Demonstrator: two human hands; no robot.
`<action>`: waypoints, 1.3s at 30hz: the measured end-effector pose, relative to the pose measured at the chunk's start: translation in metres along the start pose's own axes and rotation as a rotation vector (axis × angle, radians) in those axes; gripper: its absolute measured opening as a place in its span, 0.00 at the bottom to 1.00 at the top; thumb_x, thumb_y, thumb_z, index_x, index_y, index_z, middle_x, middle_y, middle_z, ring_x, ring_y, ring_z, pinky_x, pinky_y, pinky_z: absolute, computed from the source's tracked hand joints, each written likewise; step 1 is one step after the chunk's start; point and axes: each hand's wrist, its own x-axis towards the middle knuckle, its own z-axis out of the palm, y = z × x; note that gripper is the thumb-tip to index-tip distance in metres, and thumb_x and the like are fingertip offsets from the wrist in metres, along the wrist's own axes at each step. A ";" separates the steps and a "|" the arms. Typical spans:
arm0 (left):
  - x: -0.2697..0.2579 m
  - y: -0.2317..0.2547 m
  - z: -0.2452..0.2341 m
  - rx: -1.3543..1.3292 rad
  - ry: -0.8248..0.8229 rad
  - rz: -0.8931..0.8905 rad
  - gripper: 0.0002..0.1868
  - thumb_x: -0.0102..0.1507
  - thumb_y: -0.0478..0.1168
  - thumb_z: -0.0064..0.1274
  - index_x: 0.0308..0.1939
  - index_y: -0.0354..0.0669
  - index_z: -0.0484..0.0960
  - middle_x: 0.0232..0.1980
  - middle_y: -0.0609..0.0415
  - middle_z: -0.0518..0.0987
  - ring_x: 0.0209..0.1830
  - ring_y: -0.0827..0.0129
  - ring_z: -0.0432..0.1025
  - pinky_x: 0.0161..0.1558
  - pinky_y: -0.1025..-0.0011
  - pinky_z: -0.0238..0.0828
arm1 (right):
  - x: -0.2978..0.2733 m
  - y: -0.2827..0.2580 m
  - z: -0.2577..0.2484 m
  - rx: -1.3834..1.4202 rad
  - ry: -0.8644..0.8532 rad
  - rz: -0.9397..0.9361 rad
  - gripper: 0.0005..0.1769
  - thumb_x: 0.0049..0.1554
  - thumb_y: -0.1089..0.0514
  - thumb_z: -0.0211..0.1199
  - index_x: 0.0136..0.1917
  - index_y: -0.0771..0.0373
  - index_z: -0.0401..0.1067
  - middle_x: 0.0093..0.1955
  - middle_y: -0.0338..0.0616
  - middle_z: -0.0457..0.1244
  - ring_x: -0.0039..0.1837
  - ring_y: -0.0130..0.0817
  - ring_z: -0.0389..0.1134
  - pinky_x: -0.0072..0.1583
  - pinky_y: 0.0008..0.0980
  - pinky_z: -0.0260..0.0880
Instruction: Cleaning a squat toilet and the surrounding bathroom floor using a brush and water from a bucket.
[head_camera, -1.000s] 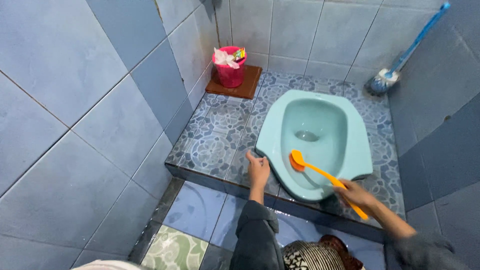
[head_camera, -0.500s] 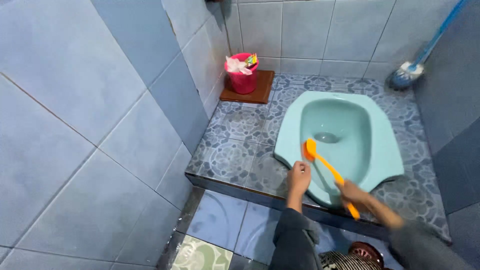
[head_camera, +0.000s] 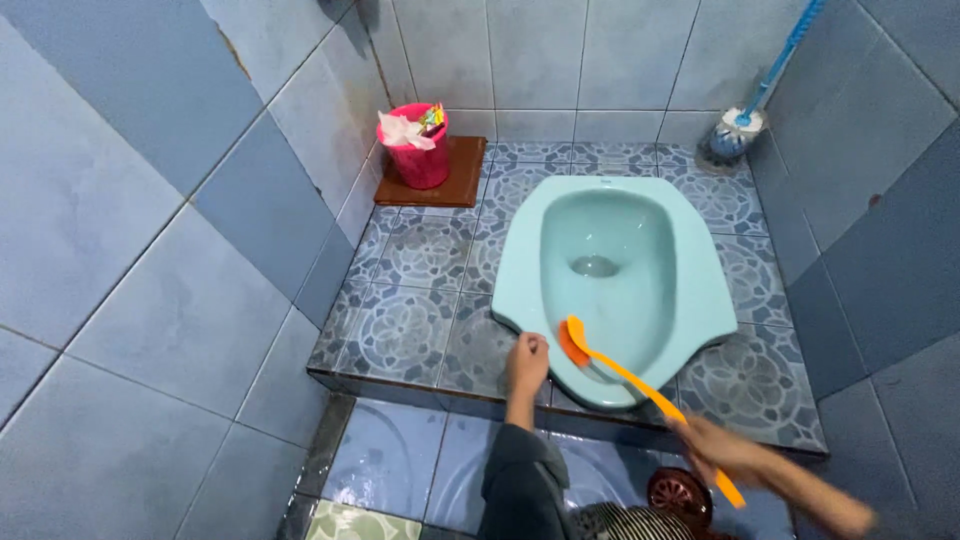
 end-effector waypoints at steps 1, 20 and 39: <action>-0.005 0.003 0.002 0.004 -0.002 0.002 0.12 0.64 0.47 0.52 0.43 0.43 0.82 0.41 0.48 0.87 0.44 0.53 0.82 0.46 0.60 0.76 | 0.029 -0.026 -0.003 0.004 -0.002 -0.001 0.26 0.66 0.37 0.46 0.66 0.57 0.60 0.23 0.37 0.58 0.26 0.32 0.61 0.31 0.35 0.65; -0.012 0.010 -0.029 0.088 0.281 -0.032 0.16 0.66 0.41 0.51 0.57 0.42 0.76 0.47 0.50 0.84 0.43 0.60 0.79 0.44 0.63 0.75 | 0.068 -0.101 0.038 0.348 -0.053 -0.144 0.16 0.66 0.42 0.44 0.51 0.55 0.60 0.24 0.35 0.54 0.25 0.30 0.55 0.27 0.32 0.59; -0.011 0.003 -0.038 -0.200 0.078 -0.070 0.14 0.67 0.34 0.47 0.57 0.39 0.75 0.44 0.53 0.86 0.38 0.69 0.80 0.40 0.70 0.78 | 0.203 -0.180 0.064 0.519 0.061 -0.470 0.24 0.68 0.42 0.41 0.41 0.62 0.57 0.21 0.43 0.53 0.23 0.38 0.57 0.27 0.40 0.61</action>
